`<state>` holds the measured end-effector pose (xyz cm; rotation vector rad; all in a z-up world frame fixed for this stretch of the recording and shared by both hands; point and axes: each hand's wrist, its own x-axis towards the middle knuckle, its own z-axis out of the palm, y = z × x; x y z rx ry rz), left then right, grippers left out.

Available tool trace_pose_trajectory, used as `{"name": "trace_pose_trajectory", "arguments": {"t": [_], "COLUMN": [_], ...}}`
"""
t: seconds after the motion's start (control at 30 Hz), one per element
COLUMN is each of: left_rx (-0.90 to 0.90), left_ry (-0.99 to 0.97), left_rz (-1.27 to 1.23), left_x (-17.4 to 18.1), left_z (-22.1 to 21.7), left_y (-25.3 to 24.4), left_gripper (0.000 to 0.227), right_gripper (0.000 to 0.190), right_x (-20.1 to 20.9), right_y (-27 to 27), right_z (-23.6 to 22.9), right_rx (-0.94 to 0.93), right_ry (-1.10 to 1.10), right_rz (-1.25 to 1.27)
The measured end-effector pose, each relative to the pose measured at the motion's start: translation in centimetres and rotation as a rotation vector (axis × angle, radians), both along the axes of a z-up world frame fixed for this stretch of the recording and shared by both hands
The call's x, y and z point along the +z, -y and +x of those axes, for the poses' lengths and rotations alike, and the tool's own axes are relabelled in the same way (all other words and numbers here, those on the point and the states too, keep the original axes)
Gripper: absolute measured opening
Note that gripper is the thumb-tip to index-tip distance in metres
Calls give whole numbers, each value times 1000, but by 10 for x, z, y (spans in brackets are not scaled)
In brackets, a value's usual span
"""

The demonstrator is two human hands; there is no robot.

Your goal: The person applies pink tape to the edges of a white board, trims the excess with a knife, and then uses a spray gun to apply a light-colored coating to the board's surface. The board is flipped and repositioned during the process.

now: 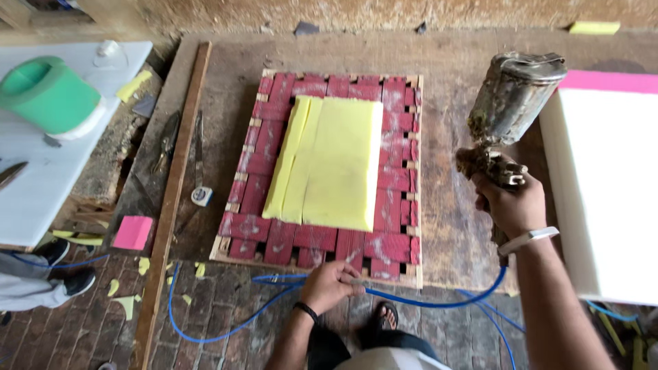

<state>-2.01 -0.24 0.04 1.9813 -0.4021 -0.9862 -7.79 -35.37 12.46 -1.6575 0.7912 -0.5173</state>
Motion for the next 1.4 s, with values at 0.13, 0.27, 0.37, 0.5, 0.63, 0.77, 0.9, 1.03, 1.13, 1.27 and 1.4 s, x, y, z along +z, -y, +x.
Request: {"name": "trace_pose_trajectory", "arguments": {"t": [0.13, 0.27, 0.37, 0.5, 0.63, 0.77, 0.9, 1.03, 1.13, 1.27, 1.4], "left_rx": [-23, -160, -226, -286, -268, -159, -59, 52, 113, 144, 151], "left_ry": [18, -17, -73, -39, 3, -48, 8, 30, 39, -89, -15], "left_rz": [27, 22, -1, 66, 126, 66, 54, 20, 38, -128, -32], "left_x": [2, -1, -3, -2, 3, 2, -4, -9, -10, -6, -3], "left_z": [-12, -31, -38, -44, -41, -35, -27, -20, -13, -7, 4], "left_y": [-9, -16, -19, -30, -48, -74, -105, -129, -138, -139, -143], "left_gripper": [39, 43, 45, 46, 47, 46, 43, 39, 36, 32, 28], "right_gripper": [24, 32, 42, 40, 48, 65, 69, 61, 59, 48, 48], "right_x": [-14, -38, -48, -51, -37, -22, -10, 7, 19, 33, 46], "right_y": [-24, -58, -76, -95, -107, -132, -164, -181, -183, -180, -177], "right_z": [-41, -96, -122, -133, -116, -89, -56, -27, -4, 27, 68], "right_rx": [67, 180, 237, 226, 289, 319, 376, 360, 313, 371, 319], "right_ry": [-191, -267, -342, -293, -226, -146, -63, -109, -88, -70, -128], "right_rz": [46, 104, 120, 172, 200, 218, 189, -41, -32, -38, -263]}}
